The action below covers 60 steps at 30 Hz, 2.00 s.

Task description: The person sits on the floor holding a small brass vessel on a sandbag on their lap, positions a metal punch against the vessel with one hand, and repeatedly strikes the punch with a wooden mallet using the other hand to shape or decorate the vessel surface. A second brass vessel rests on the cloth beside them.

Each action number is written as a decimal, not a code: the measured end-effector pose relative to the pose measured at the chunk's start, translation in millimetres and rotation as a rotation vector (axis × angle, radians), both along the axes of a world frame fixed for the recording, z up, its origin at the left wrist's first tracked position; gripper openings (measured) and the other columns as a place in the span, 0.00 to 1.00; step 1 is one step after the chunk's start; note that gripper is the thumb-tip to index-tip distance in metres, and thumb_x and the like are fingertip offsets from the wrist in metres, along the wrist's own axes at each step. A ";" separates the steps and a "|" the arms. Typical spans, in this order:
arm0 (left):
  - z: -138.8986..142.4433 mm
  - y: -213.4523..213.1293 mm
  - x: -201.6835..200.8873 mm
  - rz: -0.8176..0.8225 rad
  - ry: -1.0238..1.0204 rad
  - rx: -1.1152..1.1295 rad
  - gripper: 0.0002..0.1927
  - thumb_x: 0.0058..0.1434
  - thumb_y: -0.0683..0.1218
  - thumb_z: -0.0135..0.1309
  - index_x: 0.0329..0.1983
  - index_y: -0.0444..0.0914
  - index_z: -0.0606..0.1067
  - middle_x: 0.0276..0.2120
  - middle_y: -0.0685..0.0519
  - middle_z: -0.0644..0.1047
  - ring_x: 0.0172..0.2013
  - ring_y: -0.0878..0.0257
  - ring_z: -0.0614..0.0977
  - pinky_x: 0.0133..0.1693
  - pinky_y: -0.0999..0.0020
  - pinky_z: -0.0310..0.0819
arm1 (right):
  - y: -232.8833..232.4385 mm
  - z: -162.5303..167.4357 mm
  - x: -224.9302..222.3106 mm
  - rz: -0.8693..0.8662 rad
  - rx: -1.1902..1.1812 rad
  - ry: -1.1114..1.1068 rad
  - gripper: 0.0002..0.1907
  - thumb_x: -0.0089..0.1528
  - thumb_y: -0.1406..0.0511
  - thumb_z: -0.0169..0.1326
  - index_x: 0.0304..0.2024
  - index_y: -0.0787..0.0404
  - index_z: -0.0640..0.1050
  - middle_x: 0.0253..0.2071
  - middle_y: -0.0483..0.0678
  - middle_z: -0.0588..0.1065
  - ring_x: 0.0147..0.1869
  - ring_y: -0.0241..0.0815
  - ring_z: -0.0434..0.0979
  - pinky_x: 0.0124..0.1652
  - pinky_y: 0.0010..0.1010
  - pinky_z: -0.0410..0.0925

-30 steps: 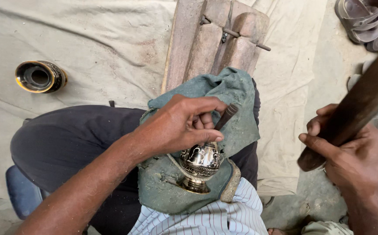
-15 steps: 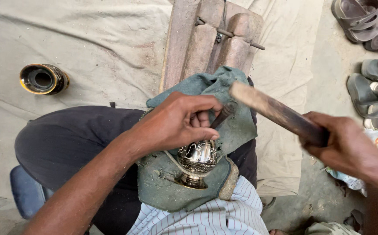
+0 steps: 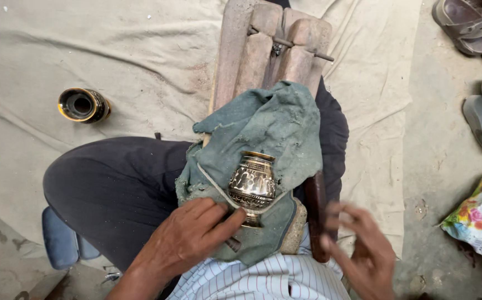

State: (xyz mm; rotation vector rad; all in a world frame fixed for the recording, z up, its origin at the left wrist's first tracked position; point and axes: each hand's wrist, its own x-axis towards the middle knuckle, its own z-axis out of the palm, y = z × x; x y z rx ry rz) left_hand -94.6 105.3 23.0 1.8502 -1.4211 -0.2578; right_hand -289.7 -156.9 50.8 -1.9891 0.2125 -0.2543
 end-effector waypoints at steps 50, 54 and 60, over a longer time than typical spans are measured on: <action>53.7 -152.4 83.9 -0.350 0.518 0.684 0.28 0.52 0.46 0.64 0.59 0.46 0.77 0.33 0.51 0.85 0.33 0.62 0.86 0.33 0.62 0.81 | -55.5 -33.4 -39.3 -0.574 0.272 0.567 0.23 0.48 0.83 0.61 0.45 0.67 0.75 0.34 0.50 0.79 0.39 0.40 0.80 0.39 0.33 0.77; 53.0 -152.8 83.5 -0.339 0.548 0.555 0.27 0.53 0.45 0.65 0.58 0.40 0.76 0.40 0.46 0.83 0.39 0.59 0.86 0.40 0.63 0.84 | -56.2 -36.9 -37.3 -0.507 0.272 0.662 0.20 0.51 0.83 0.63 0.45 0.69 0.77 0.34 0.53 0.81 0.31 0.45 0.80 0.29 0.38 0.73; 54.2 -149.8 82.9 -0.343 0.544 0.539 0.24 0.52 0.46 0.65 0.54 0.42 0.78 0.38 0.50 0.85 0.38 0.60 0.86 0.39 0.60 0.81 | -59.9 -40.6 -44.2 -0.482 0.254 0.599 0.19 0.52 0.81 0.61 0.45 0.67 0.78 0.35 0.52 0.81 0.32 0.43 0.81 0.28 0.36 0.73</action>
